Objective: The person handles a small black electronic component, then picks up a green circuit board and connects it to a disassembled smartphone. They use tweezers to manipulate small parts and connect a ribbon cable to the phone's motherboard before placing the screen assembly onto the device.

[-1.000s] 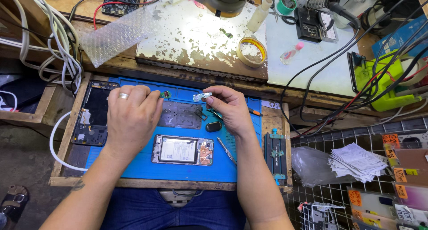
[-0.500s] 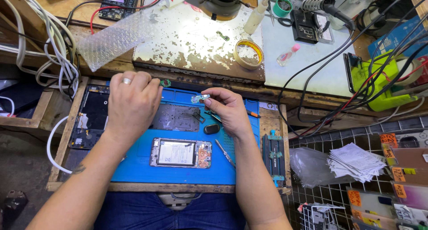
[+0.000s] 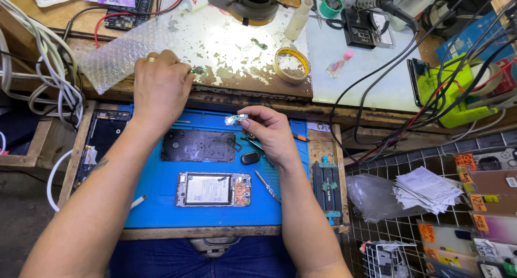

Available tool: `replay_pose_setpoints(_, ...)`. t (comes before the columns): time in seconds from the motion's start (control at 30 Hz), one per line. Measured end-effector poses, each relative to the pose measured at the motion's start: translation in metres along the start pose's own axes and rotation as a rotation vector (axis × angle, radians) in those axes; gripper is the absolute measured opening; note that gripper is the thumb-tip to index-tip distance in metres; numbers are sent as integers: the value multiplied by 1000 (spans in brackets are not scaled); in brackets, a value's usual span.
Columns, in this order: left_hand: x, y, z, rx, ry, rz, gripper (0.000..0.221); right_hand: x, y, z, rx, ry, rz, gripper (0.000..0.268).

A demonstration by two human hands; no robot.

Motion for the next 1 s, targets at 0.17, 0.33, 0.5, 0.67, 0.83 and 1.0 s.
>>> replay_pose_setpoints(0.17,8,-22,-22,-60,67,-7,12,0,1,2,18,0,-3,23)
replay_pose_setpoints(0.33,2,-14,-15,-94,89,81,13,0,1,2,1,12,4,22)
replay_pose_setpoints(0.5,-38,0,29,-287,35,153,9,2,1,3,9,2,23,23)
replay_pose_setpoints(0.67,-64,-5,58,-437,-47,18,16,4,-1,7,-11,-32,41,23)
replay_pose_setpoints(0.83,-73,-15,53,-518,-4,-25,15,5,-3,9,28,-34,36,23)
replay_pose_setpoints(1.0,-72,-17,44,-655,98,-13,25,3,-6,12,-5,-84,36,23)
Point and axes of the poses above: each hand's wrist, its own x-axis towards the middle knuckle, its own y-axis out of the back of the hand, z = x × y, the point moved 4 cm from there along x, towards the middle knuckle, and after that the axes turned 15 degrees about -x, right-handed, at the moved point
